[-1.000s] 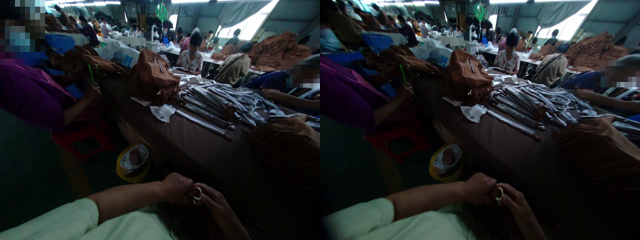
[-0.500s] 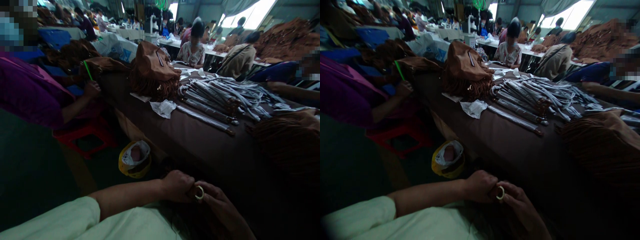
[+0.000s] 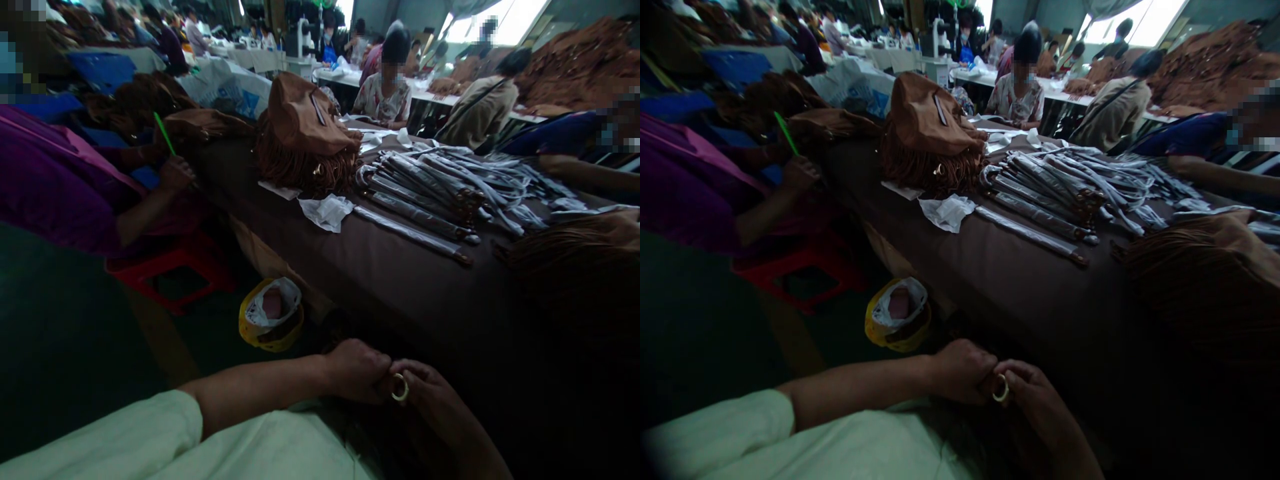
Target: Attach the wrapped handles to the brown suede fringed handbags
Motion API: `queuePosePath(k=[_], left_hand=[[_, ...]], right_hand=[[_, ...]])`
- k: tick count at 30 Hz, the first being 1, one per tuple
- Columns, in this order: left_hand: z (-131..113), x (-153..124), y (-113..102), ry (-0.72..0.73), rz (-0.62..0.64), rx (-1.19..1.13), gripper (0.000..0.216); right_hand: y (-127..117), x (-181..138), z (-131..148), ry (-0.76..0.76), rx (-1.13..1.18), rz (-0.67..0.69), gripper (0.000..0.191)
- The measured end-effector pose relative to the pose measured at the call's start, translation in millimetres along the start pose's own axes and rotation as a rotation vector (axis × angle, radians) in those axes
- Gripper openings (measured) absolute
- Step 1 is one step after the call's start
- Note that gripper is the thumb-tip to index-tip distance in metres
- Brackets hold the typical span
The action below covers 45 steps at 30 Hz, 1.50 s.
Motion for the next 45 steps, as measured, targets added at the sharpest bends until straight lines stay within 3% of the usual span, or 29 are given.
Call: queuePosePath(k=[5,10,19,23,29,33,37,41,45], left_hand=[[5.4,2.1,0.0,-0.040,0.106,-0.045,0.030],[19.2,5.9,-3.7,-0.176,0.145,-0.144,0.038],[21.6,7.2,-4.1,-0.215,0.185,-0.216,0.037],[21.8,8.0,-2.7,-0.237,0.194,-0.221,0.037],[25.2,7.5,2.7,-0.278,0.266,-0.243,0.036],[27.1,7.5,3.8,-0.274,0.277,-0.282,0.033],[31.8,3.5,12.6,-0.311,0.310,-0.355,0.032],[37.4,-0.5,6.6,-0.323,0.122,-0.506,0.049],[43.4,-4.4,0.9,-0.328,-0.042,-0.700,0.064]], right_hand=[[-0.5,0.6,-3.5,0.017,-0.014,-0.048,0.027],[-3.9,1.5,-1.2,-0.076,0.051,-0.160,0.037],[-31.6,9.4,2.6,-0.212,-0.304,-0.194,0.042],[-30.5,8.9,-3.4,-0.190,-0.218,-0.199,0.041],[-10.1,3.5,0.3,-0.111,-0.019,-0.219,0.039],[-6.1,7.2,6.3,-0.127,-0.071,-0.213,0.039],[-17.5,16.9,-3.0,-0.125,-0.174,-0.221,0.039],[-35.1,21.4,-7.9,-0.092,-0.231,-0.365,0.043],[-41.4,17.2,7.3,-0.137,-0.321,-0.552,0.049]])
Point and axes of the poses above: each hand's wrist, its own x-axis towards the middle knuckle, its own y-axis out of the palm, z = x × y, the point moved 8 cm from there along x, towards the middle knuckle, and after that the axes turned 2 degrees about -y, right-handed, at the moved point
